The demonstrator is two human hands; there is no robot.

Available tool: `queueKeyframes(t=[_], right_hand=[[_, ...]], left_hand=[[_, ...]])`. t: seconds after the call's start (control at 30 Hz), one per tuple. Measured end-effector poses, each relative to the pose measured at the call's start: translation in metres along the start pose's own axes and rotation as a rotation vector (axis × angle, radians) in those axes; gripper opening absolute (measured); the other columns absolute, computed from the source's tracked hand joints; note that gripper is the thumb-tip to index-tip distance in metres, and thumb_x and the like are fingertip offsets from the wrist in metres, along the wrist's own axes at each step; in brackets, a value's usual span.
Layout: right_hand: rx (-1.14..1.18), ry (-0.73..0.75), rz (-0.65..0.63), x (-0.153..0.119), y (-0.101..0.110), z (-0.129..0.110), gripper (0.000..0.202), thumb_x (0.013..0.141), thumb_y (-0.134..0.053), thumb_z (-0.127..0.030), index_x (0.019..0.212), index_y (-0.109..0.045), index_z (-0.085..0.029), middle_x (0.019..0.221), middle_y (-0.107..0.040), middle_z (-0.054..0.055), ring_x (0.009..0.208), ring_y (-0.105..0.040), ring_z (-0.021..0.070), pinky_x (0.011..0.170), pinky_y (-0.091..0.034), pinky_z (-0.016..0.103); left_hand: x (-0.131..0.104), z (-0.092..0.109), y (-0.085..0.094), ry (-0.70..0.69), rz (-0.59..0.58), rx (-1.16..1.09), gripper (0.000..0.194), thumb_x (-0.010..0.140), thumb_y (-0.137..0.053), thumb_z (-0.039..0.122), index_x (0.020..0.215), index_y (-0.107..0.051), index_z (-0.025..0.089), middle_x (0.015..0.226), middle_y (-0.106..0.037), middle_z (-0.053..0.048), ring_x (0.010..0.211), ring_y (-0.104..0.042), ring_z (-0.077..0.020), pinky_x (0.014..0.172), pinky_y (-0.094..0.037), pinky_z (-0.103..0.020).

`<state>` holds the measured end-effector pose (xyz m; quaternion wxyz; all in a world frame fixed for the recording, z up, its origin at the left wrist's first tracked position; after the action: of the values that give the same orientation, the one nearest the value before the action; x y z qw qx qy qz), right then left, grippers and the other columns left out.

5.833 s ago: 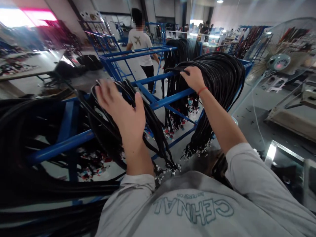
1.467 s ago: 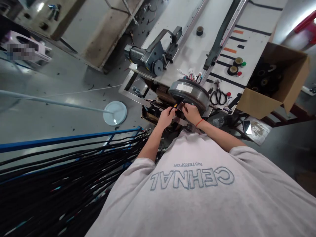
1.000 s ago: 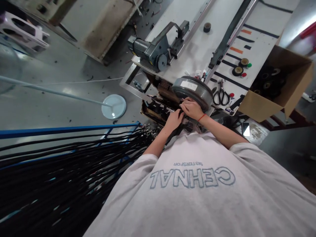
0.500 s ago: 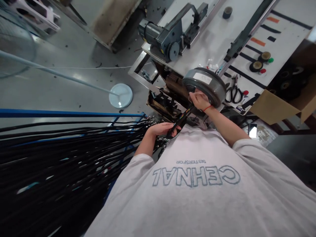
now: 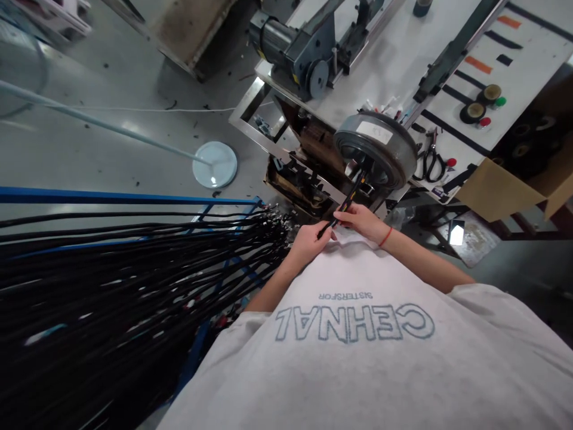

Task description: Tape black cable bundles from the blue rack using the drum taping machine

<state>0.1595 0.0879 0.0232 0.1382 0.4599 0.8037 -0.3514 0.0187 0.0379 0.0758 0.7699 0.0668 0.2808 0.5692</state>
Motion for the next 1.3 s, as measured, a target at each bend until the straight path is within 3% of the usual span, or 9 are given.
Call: queueKeyframes(t=[0.07, 0.17, 0.3, 0.4, 0.63, 0.87, 1.0, 1.13, 1.3], right_hand=[[0.126, -0.026, -0.008, 0.002, -0.002, -0.001, 0.047, 0.052, -0.094, -0.045, 0.078, -0.069, -0.017, 0.070, -0.068, -0.001, 0.062, -0.062, 0.0104, 0.063, -0.051, 0.024], [0.222, -0.045, -0.063, -0.001, -0.001, -0.010, 0.043, 0.054, -0.096, -0.040, 0.078, -0.069, -0.015, 0.066, -0.067, -0.001, 0.057, -0.061, 0.0093, 0.058, -0.053, 0.022], [0.291, -0.028, -0.029, 0.000, 0.012, -0.021, 0.038, 0.058, -0.094, -0.038, 0.075, -0.068, -0.015, 0.064, -0.067, -0.002, 0.051, -0.057, 0.0062, 0.050, -0.051, 0.017], [0.338, -0.014, -0.012, 0.004, 0.016, -0.025, 0.036, 0.061, -0.094, -0.037, 0.075, -0.067, -0.016, 0.064, -0.067, -0.003, 0.051, -0.058, 0.0058, 0.050, -0.052, 0.016], [0.333, -0.094, -0.133, -0.001, 0.003, -0.024, 0.028, 0.071, -0.088, -0.028, 0.084, -0.066, -0.018, 0.073, -0.071, 0.000, 0.065, -0.068, 0.0099, 0.060, -0.058, 0.018], [0.314, -0.035, -0.229, -0.004, -0.002, -0.031, 0.035, 0.063, -0.092, -0.026, 0.085, -0.068, -0.017, 0.073, -0.073, -0.001, 0.064, -0.069, 0.0096, 0.062, -0.058, 0.017], [0.281, -0.043, -0.230, -0.003, 0.001, -0.035, 0.030, 0.065, -0.090, -0.024, 0.084, -0.067, -0.016, 0.071, -0.072, -0.001, 0.063, -0.068, 0.0097, 0.062, -0.058, 0.018], [0.275, -0.041, -0.191, -0.002, 0.006, -0.037, 0.029, 0.065, -0.090, -0.023, 0.081, -0.067, -0.016, 0.070, -0.072, -0.001, 0.061, -0.068, 0.0096, 0.063, -0.059, 0.018], [0.264, -0.031, -0.178, 0.002, 0.009, -0.039, 0.030, 0.063, -0.092, -0.027, 0.079, -0.069, -0.015, 0.070, -0.073, 0.001, 0.061, -0.069, 0.0104, 0.061, -0.059, 0.017]], left_hand=[[0.000, -0.001, -0.004, 0.050, -0.023, -0.113, 0.040, 0.096, -0.047, 0.043, 0.088, -0.072, 0.013, 0.075, -0.073, -0.005, 0.052, -0.050, -0.0089, 0.053, -0.037, -0.021], [0.002, -0.010, -0.009, 0.116, -0.223, -0.398, 0.054, 0.095, -0.046, 0.059, 0.103, -0.070, 0.011, 0.075, -0.073, -0.006, 0.046, -0.050, -0.0089, 0.047, -0.038, -0.021], [-0.002, -0.020, 0.003, 0.079, -0.447, -0.522, 0.058, 0.084, -0.064, 0.065, 0.099, -0.073, 0.010, 0.083, -0.075, -0.010, 0.069, -0.066, -0.0152, 0.068, -0.053, -0.025], [-0.008, -0.027, 0.016, 0.083, -0.391, -0.482, 0.053, 0.084, -0.065, 0.062, 0.096, -0.074, 0.011, 0.087, -0.076, -0.010, 0.075, -0.067, -0.0166, 0.073, -0.054, -0.027], [-0.012, -0.039, 0.018, 0.175, -0.227, -0.510, 0.047, 0.081, -0.069, 0.058, 0.080, -0.073, 0.011, 0.065, -0.070, -0.005, 0.056, -0.062, -0.0136, 0.056, -0.050, -0.024], [-0.004, -0.033, 0.014, 0.185, -0.364, -0.588, 0.066, 0.073, -0.071, 0.072, 0.093, -0.076, 0.009, 0.077, -0.076, -0.011, 0.067, -0.070, -0.0191, 0.064, -0.055, -0.028], [0.005, -0.019, 0.017, 0.152, -0.405, -0.540, 0.058, 0.074, -0.076, 0.064, 0.092, -0.076, 0.009, 0.085, -0.079, -0.014, 0.074, -0.073, -0.0213, 0.069, -0.057, -0.029], [0.007, -0.004, 0.023, 0.125, -0.450, -0.500, 0.060, 0.083, -0.064, 0.069, 0.088, -0.075, 0.010, 0.080, -0.077, -0.013, 0.071, -0.073, -0.0213, 0.067, -0.057, -0.029], [0.004, 0.006, 0.028, 0.027, -0.462, -0.406, 0.048, 0.090, -0.061, 0.058, 0.092, -0.071, 0.011, 0.078, -0.074, -0.009, 0.068, -0.068, -0.0172, 0.063, -0.053, -0.026]])
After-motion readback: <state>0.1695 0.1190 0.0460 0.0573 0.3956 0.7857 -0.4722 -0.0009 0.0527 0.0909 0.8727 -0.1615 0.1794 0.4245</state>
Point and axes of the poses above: each hand's wrist, its own x-axis towards the middle knuckle, its own y-axis out of the back of the hand, z = x × y, the point moved 5 cm from there along x, towards the middle knuckle
